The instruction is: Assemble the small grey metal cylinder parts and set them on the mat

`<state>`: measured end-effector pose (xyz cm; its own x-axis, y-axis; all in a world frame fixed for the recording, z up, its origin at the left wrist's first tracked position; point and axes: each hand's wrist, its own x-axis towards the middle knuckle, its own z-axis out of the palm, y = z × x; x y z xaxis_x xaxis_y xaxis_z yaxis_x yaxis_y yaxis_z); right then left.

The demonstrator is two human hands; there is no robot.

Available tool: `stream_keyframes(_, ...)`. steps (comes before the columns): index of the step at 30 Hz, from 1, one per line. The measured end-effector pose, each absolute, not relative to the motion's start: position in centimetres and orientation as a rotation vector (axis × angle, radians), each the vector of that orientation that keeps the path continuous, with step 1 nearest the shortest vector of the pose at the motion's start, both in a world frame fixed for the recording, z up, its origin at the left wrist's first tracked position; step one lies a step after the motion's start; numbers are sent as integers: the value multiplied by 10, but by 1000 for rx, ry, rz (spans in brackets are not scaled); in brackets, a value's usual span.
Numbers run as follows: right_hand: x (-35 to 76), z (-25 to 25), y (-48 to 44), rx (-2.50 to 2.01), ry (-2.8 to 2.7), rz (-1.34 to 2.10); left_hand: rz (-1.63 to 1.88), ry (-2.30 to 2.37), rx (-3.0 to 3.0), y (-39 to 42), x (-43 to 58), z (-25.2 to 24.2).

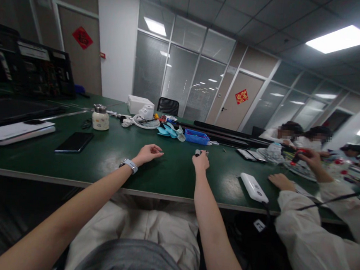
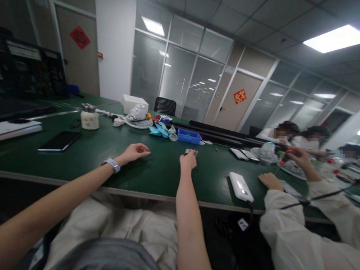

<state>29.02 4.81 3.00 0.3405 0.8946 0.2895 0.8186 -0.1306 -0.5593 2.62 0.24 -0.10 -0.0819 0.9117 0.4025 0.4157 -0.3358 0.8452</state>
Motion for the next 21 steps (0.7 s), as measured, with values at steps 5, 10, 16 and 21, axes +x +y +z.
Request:
stream_keyframes(5,288,28,49,-1979,-1541,148,1401,1456,1744,4,25,-3)
stream_keyframes(10,287,28,48,-1997,-1556,159,1381,1471,1750,4,26,-2)
stream_keyframes(16,286,25,52,-1974,-1535,121,1367,1475,1758,3,26,-1)
stream_keyframes(21,288,26,57,-1840,-1392,-156,1334,1572,1776,0,27,-1)
